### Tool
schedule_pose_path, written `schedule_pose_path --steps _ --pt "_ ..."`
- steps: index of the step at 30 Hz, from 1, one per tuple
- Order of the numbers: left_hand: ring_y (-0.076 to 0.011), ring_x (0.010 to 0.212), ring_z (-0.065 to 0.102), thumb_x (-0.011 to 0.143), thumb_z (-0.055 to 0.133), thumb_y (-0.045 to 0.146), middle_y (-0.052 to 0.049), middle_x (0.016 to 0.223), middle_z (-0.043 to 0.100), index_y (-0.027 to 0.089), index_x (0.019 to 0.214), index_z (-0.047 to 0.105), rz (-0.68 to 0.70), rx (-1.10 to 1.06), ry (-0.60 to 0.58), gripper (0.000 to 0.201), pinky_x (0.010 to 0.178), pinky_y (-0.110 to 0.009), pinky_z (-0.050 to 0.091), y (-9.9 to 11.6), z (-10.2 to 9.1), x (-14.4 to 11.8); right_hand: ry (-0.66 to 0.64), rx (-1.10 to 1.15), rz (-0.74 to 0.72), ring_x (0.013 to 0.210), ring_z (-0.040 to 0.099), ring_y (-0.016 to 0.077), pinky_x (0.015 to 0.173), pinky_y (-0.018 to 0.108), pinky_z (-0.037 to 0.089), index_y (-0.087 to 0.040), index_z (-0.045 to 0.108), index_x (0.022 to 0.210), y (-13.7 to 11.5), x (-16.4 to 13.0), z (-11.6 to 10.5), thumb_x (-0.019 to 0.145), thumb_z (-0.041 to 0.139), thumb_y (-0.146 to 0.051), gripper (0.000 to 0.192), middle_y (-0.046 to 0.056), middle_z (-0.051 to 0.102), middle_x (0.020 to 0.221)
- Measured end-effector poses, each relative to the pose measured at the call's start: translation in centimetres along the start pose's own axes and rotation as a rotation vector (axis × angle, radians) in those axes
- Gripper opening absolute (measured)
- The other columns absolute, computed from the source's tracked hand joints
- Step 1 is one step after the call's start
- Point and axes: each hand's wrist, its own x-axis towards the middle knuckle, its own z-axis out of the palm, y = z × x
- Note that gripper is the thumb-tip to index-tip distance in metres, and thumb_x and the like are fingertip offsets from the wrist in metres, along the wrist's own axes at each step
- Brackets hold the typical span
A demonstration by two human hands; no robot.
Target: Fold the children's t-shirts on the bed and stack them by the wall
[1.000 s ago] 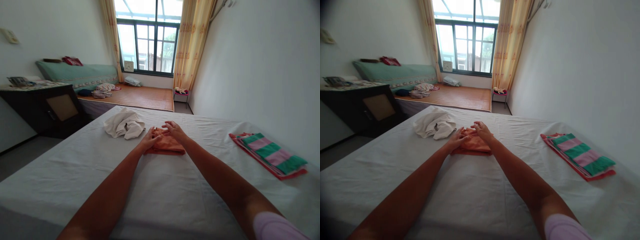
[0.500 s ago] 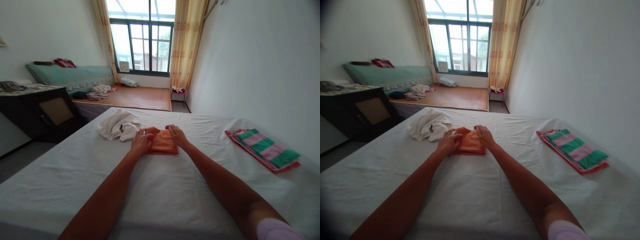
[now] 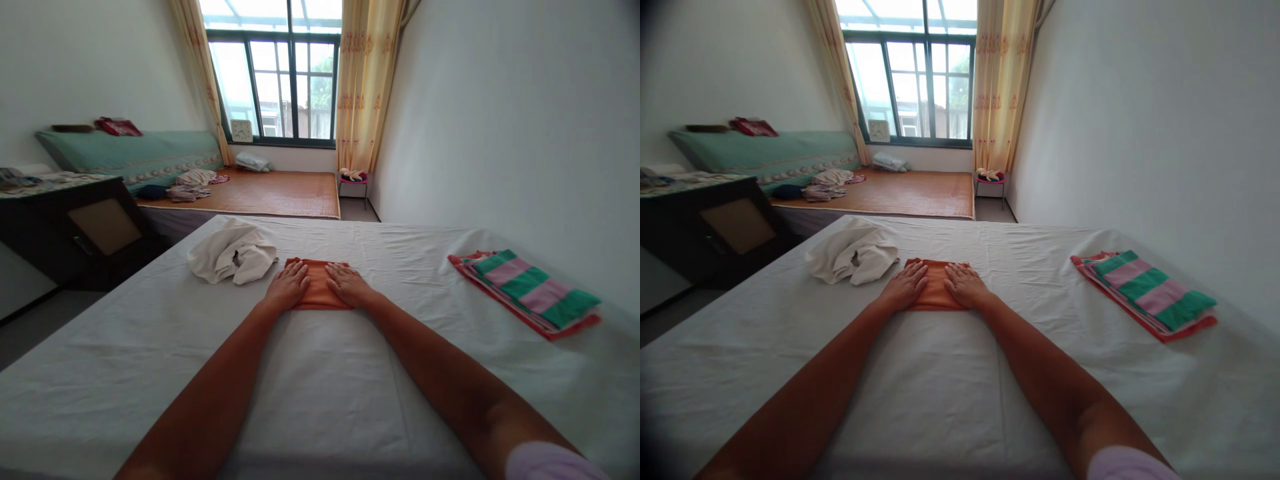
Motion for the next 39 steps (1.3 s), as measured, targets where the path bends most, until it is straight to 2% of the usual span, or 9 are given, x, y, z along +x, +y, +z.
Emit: schedule_pose_path --steps 5,9,12,17,23,28,30,35,39 --pt "-0.0236 0.140 0.031 0.095 0.035 0.042 -0.008 0.151 0.038 0.023 0.139 0.045 -0.035 0.005 0.019 0.049 0.112 -0.043 0.026 0.3 -0.1 -0.3 0.192 0.183 0.278 0.141 0.029 0.0289 0.115 0.045 0.023 -0.009 0.042 0.141 2.3 0.1 -0.1 0.089 0.050 -0.044 0.063 0.020 0.039 0.147" --pt "-0.0242 0.139 0.033 0.095 0.036 0.041 -0.010 0.148 0.041 0.020 0.137 0.047 -0.027 -0.017 0.050 0.048 0.113 -0.043 0.026 0.2 -0.2 -0.5 0.299 0.733 0.444 0.127 0.049 0.0298 0.100 0.041 0.046 -0.010 0.035 0.142 1.8 -0.2 -0.9 0.073 0.071 -0.040 0.083 0.022 0.043 0.143" --pt "-0.0240 0.138 0.034 0.094 0.038 0.039 -0.010 0.146 0.045 0.019 0.134 0.050 -0.003 -0.038 0.087 0.046 0.114 -0.044 0.026 0.1 -0.2 -0.6 0.321 1.123 0.571 0.117 0.058 0.0282 0.089 0.037 0.053 -0.012 0.046 0.132 0.5 -0.4 -1.4 0.067 0.077 -0.038 0.076 0.020 0.052 0.136" --pt "-0.0221 0.134 0.040 0.095 0.036 0.039 -0.010 0.139 0.052 0.018 0.129 0.053 0.047 -0.112 0.144 0.044 0.113 -0.042 0.029 0.1 -0.7 -0.5 0.026 1.448 0.415 0.093 0.068 0.0242 0.087 0.038 0.055 -0.015 0.067 0.096 -2.0 -0.8 -2.4 0.062 0.081 -0.035 0.042 0.009 0.073 0.096" --pt "-0.0219 0.127 0.047 0.097 0.027 0.040 -0.012 0.133 0.056 0.015 0.130 0.052 -0.005 -0.186 0.329 0.049 0.111 -0.040 0.034 -0.8 -1.1 -0.1 0.210 1.560 0.205 0.096 0.067 0.0237 0.096 0.042 0.049 -0.015 0.069 0.099 -1.6 -2.9 -7.2 0.064 0.080 -0.034 0.042 0.007 0.073 0.100" --pt "-0.0238 0.126 0.050 0.093 0.028 0.044 -0.012 0.130 0.059 0.013 0.125 0.057 -0.029 -0.200 0.266 0.053 0.109 -0.042 0.037 -2.4 0.1 0.5 0.216 1.455 0.311 0.093 0.068 0.0246 0.093 0.042 0.050 -0.014 0.070 0.093 1.9 -6.4 -10.3 0.064 0.082 -0.030 0.035 0.008 0.074 0.096" --pt "-0.0238 0.125 0.051 0.091 0.029 0.045 -0.012 0.128 0.061 0.013 0.123 0.058 -0.026 -0.199 0.242 0.053 0.109 -0.042 0.037 -2.8 0.3 0.7 0.293 1.406 0.349 0.091 0.068 0.0244 0.091 0.042 0.052 -0.014 0.070 0.090 3.6 -7.6 -11.6 0.065 0.081 -0.030 0.032 0.008 0.074 0.093" --pt "-0.0248 0.124 0.052 0.089 0.028 0.046 -0.013 0.127 0.061 0.012 0.121 0.059 -0.032 -0.180 0.226 0.056 0.108 -0.042 0.038 -3.4 0.2 0.8 0.722 1.310 0.230 0.092 0.068 0.0223 0.087 0.038 0.055 -0.017 0.069 0.095 10.6 -11.4 -18.0 0.071 0.076 -0.032 0.029 0.005 0.074 0.095" --pt "-0.0245 0.124 0.052 0.089 0.027 0.047 -0.014 0.127 0.061 0.010 0.122 0.058 -0.022 -0.142 0.205 0.058 0.109 -0.040 0.037 -3.2 0.2 0.8 1.169 1.135 0.405 0.085 0.069 0.0184 0.075 0.032 0.059 -0.018 0.065 0.099 19.1 -18.0 -21.6 0.074 0.071 -0.023 0.026 0.003 0.073 0.092"
